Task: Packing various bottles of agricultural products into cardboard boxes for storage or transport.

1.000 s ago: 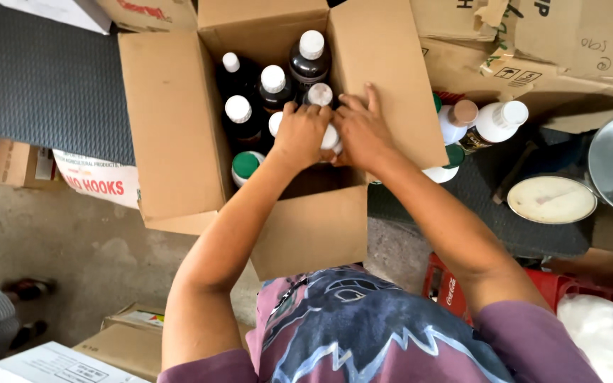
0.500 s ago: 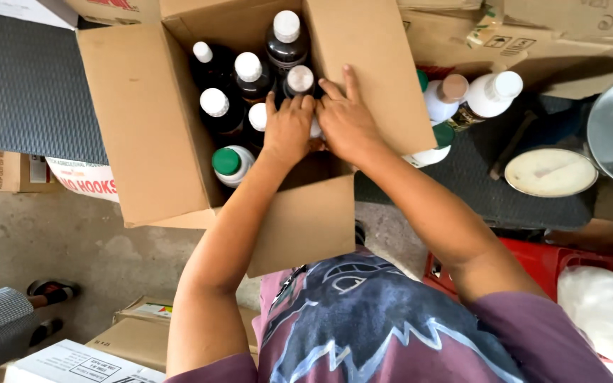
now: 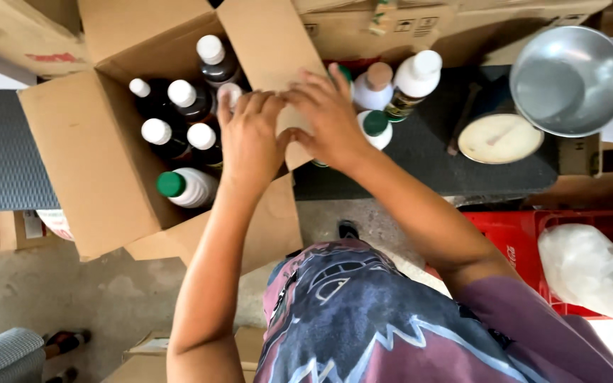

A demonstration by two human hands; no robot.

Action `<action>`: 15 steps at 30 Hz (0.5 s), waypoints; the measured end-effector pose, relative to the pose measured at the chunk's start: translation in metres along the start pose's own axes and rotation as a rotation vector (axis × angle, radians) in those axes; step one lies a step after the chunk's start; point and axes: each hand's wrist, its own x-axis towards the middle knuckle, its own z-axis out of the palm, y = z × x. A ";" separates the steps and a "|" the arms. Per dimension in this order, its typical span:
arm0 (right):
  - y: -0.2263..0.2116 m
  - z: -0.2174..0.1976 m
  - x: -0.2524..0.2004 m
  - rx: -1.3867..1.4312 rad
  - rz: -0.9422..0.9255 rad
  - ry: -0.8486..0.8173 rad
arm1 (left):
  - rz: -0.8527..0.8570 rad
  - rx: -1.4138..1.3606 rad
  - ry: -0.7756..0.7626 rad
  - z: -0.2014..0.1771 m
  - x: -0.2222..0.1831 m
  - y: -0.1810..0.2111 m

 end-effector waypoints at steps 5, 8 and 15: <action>0.037 -0.059 -0.036 0.084 0.001 0.177 | 0.115 -0.093 0.092 0.012 0.028 0.063; 0.055 -0.078 -0.056 0.098 0.031 0.218 | 0.156 -0.150 0.093 0.025 0.044 0.089; 0.111 -0.068 -0.100 0.193 0.238 0.123 | 0.115 -0.195 -0.055 0.108 0.065 0.120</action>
